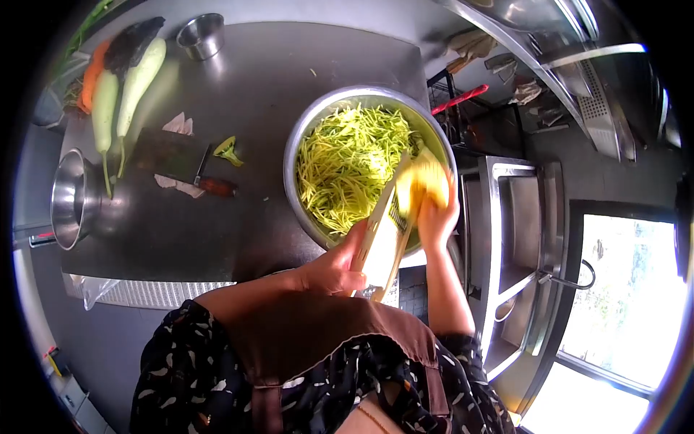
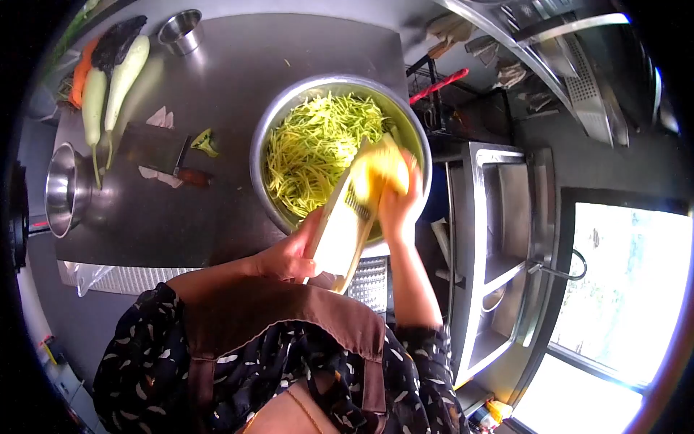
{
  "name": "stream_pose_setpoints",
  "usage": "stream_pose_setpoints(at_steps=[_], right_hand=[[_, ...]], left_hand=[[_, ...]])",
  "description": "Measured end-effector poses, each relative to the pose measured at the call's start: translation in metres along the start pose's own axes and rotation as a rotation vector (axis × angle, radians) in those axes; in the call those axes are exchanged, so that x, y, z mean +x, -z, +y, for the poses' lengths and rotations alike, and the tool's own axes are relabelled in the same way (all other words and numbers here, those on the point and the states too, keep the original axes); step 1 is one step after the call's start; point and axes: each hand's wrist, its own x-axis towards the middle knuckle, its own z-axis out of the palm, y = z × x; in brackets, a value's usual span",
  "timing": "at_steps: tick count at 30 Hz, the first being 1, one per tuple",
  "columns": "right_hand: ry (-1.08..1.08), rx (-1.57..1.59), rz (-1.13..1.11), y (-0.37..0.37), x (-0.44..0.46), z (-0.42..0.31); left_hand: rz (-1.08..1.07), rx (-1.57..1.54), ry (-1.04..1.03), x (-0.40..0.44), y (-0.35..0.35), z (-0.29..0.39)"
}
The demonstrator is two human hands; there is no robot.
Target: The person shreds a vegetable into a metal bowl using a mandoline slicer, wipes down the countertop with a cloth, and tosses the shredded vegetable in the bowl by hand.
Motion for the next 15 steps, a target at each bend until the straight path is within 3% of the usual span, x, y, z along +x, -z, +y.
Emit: stream_pose_setpoints(at_steps=[1, 2, 4, 5, 6, 8, 10, 12, 14, 15], right_hand=[[0.019, -0.155, 0.059, -0.008, 0.026, 0.019], [-0.203, 0.065, 0.011, -0.013, 0.032, 0.026], [-0.385, 0.176, -0.034, -0.003, 0.001, 0.009], [-0.239, 0.104, -0.147, 0.012, -0.028, 0.002], [0.102, 0.011, -0.264, 0.024, -0.054, -0.007], [0.156, -0.112, -0.282, 0.026, -0.085, -0.018], [-0.217, -0.068, -0.104, 0.009, -0.033, -0.004], [-0.068, -0.290, 0.118, -0.019, 0.016, 0.049], [-0.210, -0.278, 0.028, -0.006, 0.017, 0.044], [-0.249, -0.013, -0.047, 0.003, -0.007, 0.028]], left_hand=[[-0.074, 0.043, -0.038, 0.003, 0.014, -0.013], [-0.078, 0.052, -0.037, 0.003, 0.013, -0.011], [-0.046, -0.031, -0.086, 0.001, 0.012, -0.007], [0.023, 0.056, -0.049, 0.001, 0.020, -0.010], [0.006, -0.020, -0.063, 0.003, 0.026, -0.012], [-0.019, -0.019, -0.093, 0.002, 0.042, -0.026], [-0.021, 0.079, -0.030, 0.002, 0.018, -0.010], [-0.063, 0.088, -0.013, 0.003, 0.021, -0.022], [-0.088, 0.117, -0.087, 0.002, 0.023, -0.027], [-0.053, 0.091, -0.064, 0.001, 0.022, -0.018]])
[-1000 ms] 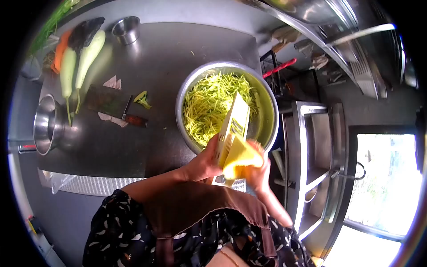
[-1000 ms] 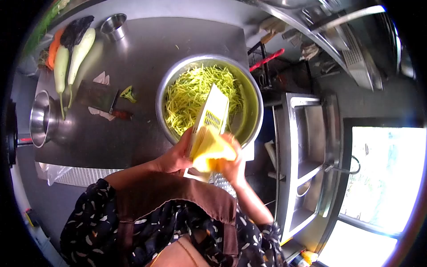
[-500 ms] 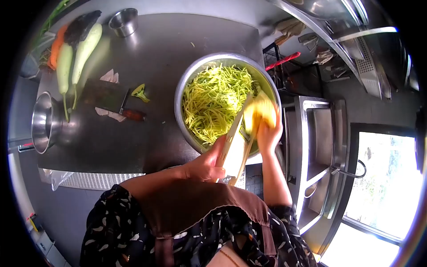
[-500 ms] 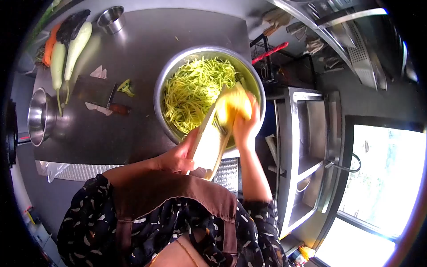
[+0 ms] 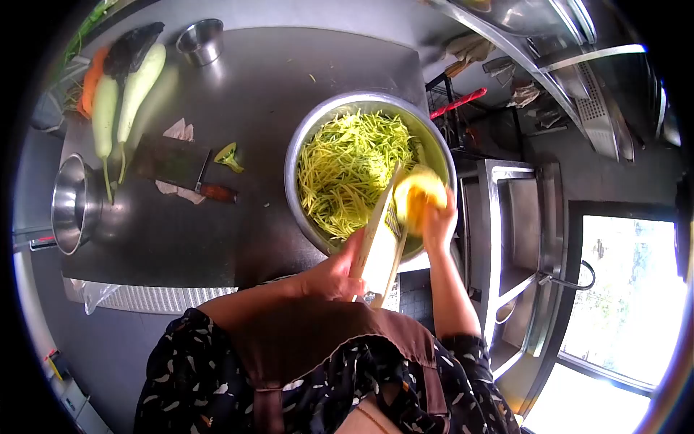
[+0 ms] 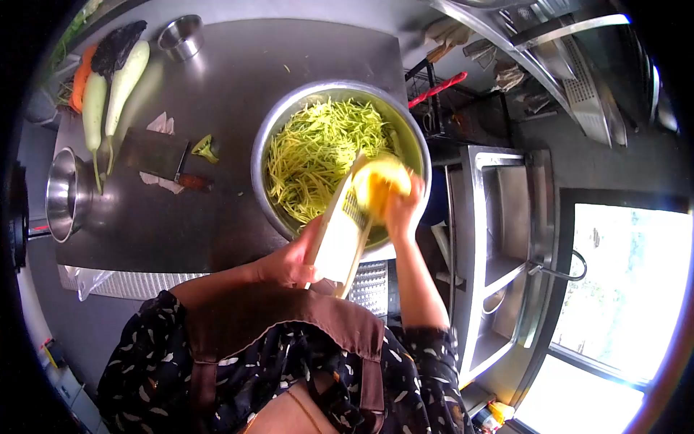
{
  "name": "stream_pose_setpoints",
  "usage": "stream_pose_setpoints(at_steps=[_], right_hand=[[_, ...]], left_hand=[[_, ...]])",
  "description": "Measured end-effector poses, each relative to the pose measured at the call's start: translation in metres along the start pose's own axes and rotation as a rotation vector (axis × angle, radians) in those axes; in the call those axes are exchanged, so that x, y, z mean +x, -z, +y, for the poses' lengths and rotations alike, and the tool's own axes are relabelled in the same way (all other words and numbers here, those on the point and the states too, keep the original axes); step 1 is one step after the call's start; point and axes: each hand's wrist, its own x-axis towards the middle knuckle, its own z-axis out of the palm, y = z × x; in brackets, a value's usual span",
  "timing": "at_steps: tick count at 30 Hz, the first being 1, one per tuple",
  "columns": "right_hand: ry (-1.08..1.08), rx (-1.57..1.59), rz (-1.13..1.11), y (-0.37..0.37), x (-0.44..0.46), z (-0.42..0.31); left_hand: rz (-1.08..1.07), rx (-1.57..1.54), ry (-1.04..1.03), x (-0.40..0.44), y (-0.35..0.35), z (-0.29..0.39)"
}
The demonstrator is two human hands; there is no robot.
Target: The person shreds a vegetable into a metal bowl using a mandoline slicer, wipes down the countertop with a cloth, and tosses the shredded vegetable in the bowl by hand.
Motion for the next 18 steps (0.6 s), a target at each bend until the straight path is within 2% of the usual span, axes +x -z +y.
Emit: stream_pose_setpoints(at_steps=[1, 2, 3, 4, 5, 8, 9, 11, 12, 13, 14, 15, 16, 17, 18], right_hand=[[-0.057, 0.250, -0.096, 0.009, -0.027, -0.008], [0.376, 0.001, -0.124, 0.016, -0.051, -0.009], [0.534, -0.262, -0.167, 0.027, -0.078, -0.042], [0.413, 0.018, -0.110, 0.016, -0.070, -0.027], [0.367, -0.045, -0.014, 0.009, -0.051, -0.031], [0.172, -0.233, 0.173, -0.015, 0.020, -0.018], [0.106, -0.207, 0.185, -0.017, 0.030, -0.002], [-0.013, -0.051, -0.012, 0.003, -0.004, -0.005], [0.147, 0.110, -0.083, 0.008, -0.035, 0.010], [0.406, -0.105, -0.136, 0.022, -0.065, -0.022], [0.455, -0.065, -0.063, 0.014, -0.073, -0.023], [0.478, -0.031, 0.016, 0.011, -0.085, -0.021], [0.379, -0.154, -0.018, 0.013, -0.055, -0.015], [0.238, -0.124, 0.090, -0.001, -0.030, -0.018], [0.177, -0.212, 0.154, -0.013, -0.002, -0.013]], left_hand=[[-0.001, -0.005, -0.002, 0.000, 0.001, 0.004], [0.014, -0.003, -0.004, 0.002, 0.003, 0.007], [0.028, -0.002, -0.005, 0.003, 0.002, 0.010], [-0.015, -0.141, -0.011, 0.002, -0.003, 0.013], [-0.015, -0.034, 0.023, 0.003, -0.005, 0.017], [-0.048, -0.067, 0.026, -0.001, -0.009, 0.003], [-0.043, -0.002, 0.010, -0.002, -0.008, 0.003], [-0.033, 0.058, -0.007, -0.003, -0.005, 0.008], [0.003, -0.021, 0.016, -0.003, -0.006, 0.014], [0.037, -0.102, 0.040, -0.004, -0.006, 0.018], [0.028, -0.148, -0.005, -0.002, 0.001, 0.002], [0.033, -0.156, 0.003, -0.003, -0.002, 0.003], [0.036, -0.102, 0.057, -0.002, -0.008, 0.007], [0.030, -0.040, 0.103, 0.001, -0.011, 0.010], [-0.024, 0.002, 0.056, 0.000, -0.008, 0.002]])
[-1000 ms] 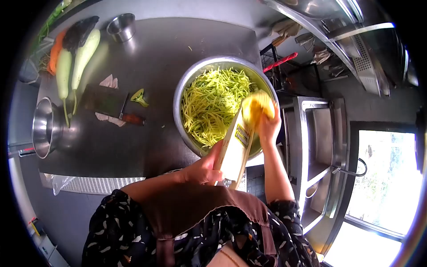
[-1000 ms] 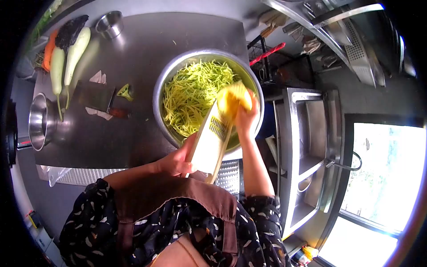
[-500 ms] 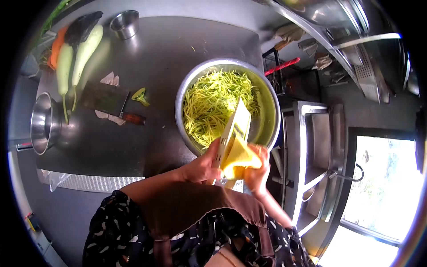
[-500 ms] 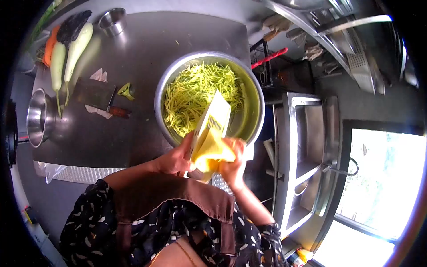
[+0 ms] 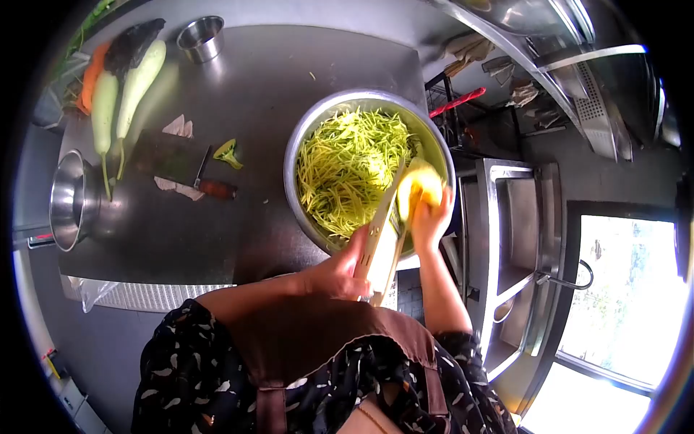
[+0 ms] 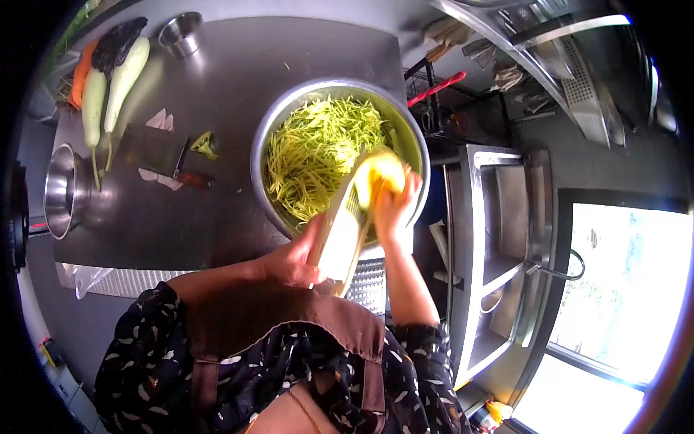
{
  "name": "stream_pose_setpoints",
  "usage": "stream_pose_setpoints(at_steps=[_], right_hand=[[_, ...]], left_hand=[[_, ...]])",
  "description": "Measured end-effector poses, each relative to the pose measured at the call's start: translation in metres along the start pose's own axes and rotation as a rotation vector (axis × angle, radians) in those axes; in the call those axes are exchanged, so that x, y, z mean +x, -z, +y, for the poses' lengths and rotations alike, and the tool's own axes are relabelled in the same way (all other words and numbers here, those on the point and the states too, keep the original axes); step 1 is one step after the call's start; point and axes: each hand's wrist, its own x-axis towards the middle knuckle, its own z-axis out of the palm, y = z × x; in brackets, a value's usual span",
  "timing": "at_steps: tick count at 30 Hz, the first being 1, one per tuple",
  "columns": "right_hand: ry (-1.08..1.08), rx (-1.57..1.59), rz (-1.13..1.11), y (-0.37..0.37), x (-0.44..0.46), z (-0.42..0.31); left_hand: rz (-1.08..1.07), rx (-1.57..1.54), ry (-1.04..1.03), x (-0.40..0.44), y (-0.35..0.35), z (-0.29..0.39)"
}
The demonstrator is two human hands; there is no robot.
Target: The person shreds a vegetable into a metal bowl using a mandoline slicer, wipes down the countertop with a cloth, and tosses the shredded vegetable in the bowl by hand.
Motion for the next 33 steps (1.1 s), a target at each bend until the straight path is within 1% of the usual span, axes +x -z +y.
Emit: stream_pose_setpoints(at_steps=[1, 3, 4, 5, 6, 7, 8, 10, 11, 12, 13, 15, 16, 17, 19, 20, 21, 22, 23, 25, 26, 27, 28, 29, 30, 31, 32, 33], right_hand=[[-0.061, -0.097, 0.049, -0.010, 0.015, 0.011], [-0.138, 0.048, 0.015, -0.003, 0.011, 0.028], [-0.156, 0.173, -0.105, 0.018, -0.008, 0.017], [-0.264, 0.363, -0.201, 0.041, -0.030, -0.014], [0.113, 0.263, -0.220, 0.047, -0.054, 0.000], [0.396, -0.034, -0.245, 0.066, -0.067, -0.027], [0.333, 0.029, -0.169, 0.054, -0.061, -0.019], [0.000, 0.194, -0.069, 0.025, -0.033, -0.010], [-0.010, 0.071, -0.075, 0.014, -0.009, -0.016], [-0.075, 0.053, -0.014, -0.003, 0.011, -0.005], [-0.026, -0.022, 0.069, -0.014, 0.022, 0.016], [-0.227, 0.265, -0.071, 0.007, 0.004, 0.024], [-0.185, 0.278, -0.153, 0.026, -0.020, 0.018], [-0.024, 0.255, -0.211, 0.046, -0.043, -0.009], [0.368, -0.018, -0.152, 0.056, -0.067, -0.021], [0.258, 0.108, -0.042, 0.038, -0.054, -0.005], [-0.051, 0.252, -0.021, 0.026, -0.030, -0.006], [-0.003, 0.075, 0.078, 0.006, -0.005, 0.012], [-0.161, -0.035, 0.052, -0.006, 0.022, 0.019], [-0.267, 0.109, -0.029, 0.008, 0.019, 0.015], [-0.385, 0.311, -0.188, 0.026, -0.002, 0.008], [-0.386, 0.348, -0.220, 0.042, -0.030, -0.009], [0.087, 0.237, -0.211, 0.051, -0.063, 0.003], [0.217, 0.137, -0.244, 0.066, -0.082, -0.027], [0.136, 0.239, -0.193, 0.054, -0.078, -0.013], [0.029, 0.327, -0.129, 0.042, -0.076, 0.001], [-0.133, 0.311, -0.074, 0.030, -0.050, 0.001], [-0.023, 0.092, 0.019, 0.007, -0.020, 0.018]], left_hand=[[-0.003, 0.007, 0.001, 0.001, 0.003, -0.007], [-0.072, 0.046, -0.118, 0.003, 0.009, -0.015], [-0.058, 0.071, -0.146, 0.003, 0.010, -0.012], [-0.057, 0.061, -0.147, 0.002, 0.006, -0.006], [-0.014, -0.003, -0.073, 0.002, 0.003, 0.005], [0.027, -0.067, 0.001, 0.004, 0.002, 0.011], [-0.028, -0.015, -0.094, 0.009, 0.010, -0.002], [-0.002, -0.040, -0.051, 0.006, -0.001, 0.001], [0.016, -0.031, -0.033, 0.006, -0.002, 0.003], [0.012, -0.026, -0.024, 0.005, -0.001, -0.001], [-0.017, 0.011, -0.040, 0.004, 0.003, -0.008], [-0.045, 0.050, -0.065, 0.003, 0.003, -0.002], [0.005, -0.038, -0.030, 0.001, -0.005, 0.011], [0.053, -0.122, 0.000, 0.002, -0.008, 0.019], [0.041, -0.088, -0.001, 0.007, -0.003, 0.018], [0.016, -0.060, 0.031, 0.006, -0.002, 0.013], [-0.016, -0.031, 0.063, 0.006, -0.002, 0.005], [-0.051, -0.023, 0.009, 0.007, 0.002, -0.006], [-0.060, -0.017, 0.018, 0.006, 0.000, -0.012], [-0.044, 0.071, -0.093, 0.008, 0.000, -0.011], [-0.055, 0.100, -0.066, 0.008, 0.003, -0.006], [-0.056, 0.091, -0.069, 0.005, 0.002, -0.001], [-0.027, 0.042, -0.036, 0.003, 0.001, 0.005], [0.009, -0.003, -0.009, 0.003, 0.002, 0.009], [-0.048, -0.009, -0.094, 0.005, 0.005, -0.001], [-0.026, -0.022, 0.007, 0.003, -0.006, 0.015], [-0.053, 0.000, -0.018, 0.002, -0.006, 0.007], [-0.080, 0.036, -0.056, 0.005, -0.003, 0.000]])
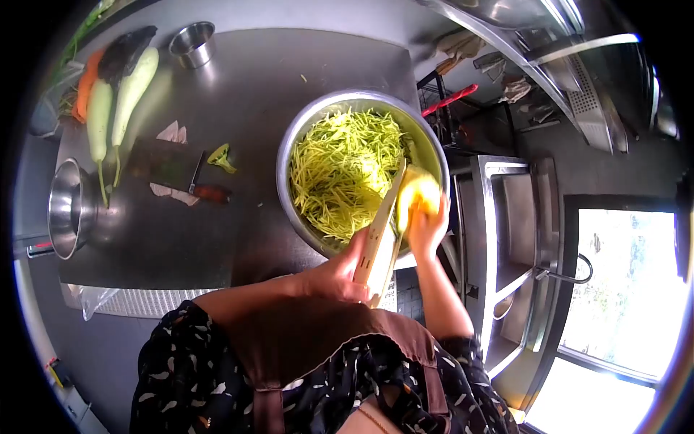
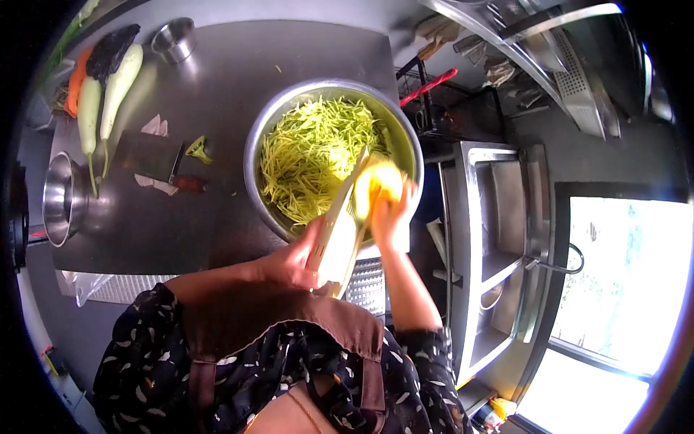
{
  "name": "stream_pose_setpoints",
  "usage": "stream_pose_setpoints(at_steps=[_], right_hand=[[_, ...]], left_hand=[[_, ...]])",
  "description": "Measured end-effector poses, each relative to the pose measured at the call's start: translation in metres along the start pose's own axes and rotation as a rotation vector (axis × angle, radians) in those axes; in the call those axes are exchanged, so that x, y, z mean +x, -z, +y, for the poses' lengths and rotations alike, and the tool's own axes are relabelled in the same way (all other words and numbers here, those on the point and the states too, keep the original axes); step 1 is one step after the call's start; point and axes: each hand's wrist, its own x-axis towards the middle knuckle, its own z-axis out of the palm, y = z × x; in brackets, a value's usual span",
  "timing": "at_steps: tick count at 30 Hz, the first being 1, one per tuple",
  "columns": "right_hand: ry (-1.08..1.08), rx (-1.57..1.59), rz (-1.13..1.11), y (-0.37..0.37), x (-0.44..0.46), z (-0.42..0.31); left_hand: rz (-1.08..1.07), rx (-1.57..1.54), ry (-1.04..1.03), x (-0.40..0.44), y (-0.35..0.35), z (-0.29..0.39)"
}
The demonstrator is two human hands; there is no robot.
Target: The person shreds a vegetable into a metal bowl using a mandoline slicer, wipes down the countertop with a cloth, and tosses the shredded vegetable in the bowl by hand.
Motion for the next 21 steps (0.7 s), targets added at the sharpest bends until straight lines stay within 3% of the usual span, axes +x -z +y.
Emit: stream_pose_setpoints(at_steps=[2, 5, 6, 8, 9, 11, 14, 16, 18, 20, 21], right_hand=[[-0.190, -0.091, -0.022, -0.010, 0.042, 0.006], [-0.229, 0.224, -0.162, 0.024, -0.008, -0.009], [0.091, 0.173, -0.185, 0.037, -0.036, -0.016], [0.239, 0.155, -0.239, 0.047, -0.075, -0.047], [0.104, 0.257, -0.129, 0.030, -0.069, -0.033], [0.080, 0.194, 0.036, -0.001, -0.026, -0.030], [0.162, 0.102, -0.153, -0.014, -0.002, -0.032], [0.085, -0.015, -0.046, -0.026, 0.001, -0.011], [-0.169, -0.130, 0.172, -0.044, 0.041, 0.040], [-0.434, 0.575, 0.206, -0.028, 0.076, 0.041], [-0.536, 0.710, 0.213, -0.016, 0.082, 0.041]], left_hand=[[-0.010, 0.027, 0.006, 0.000, -0.001, -0.007], [0.046, -0.030, 0.067, -0.003, -0.006, 0.015], [0.052, -0.055, 0.008, -0.001, -0.002, 0.010], [0.056, 0.035, -0.053, -0.002, 0.008, -0.007], [0.025, 0.117, -0.084, 0.001, 0.008, 0.000], [0.032, 0.130, -0.038, 0.004, -0.005, 0.012], [0.166, 0.047, 0.001, -0.006, 0.005, 0.000], [0.174, 0.024, 0.044, -0.007, 0.003, -0.006], [0.044, -0.008, 0.020, -0.007, -0.002, -0.012], [0.021, 0.131, -0.077, -0.003, -0.007, -0.008], [-0.012, 0.132, -0.121, -0.002, -0.006, -0.006]])
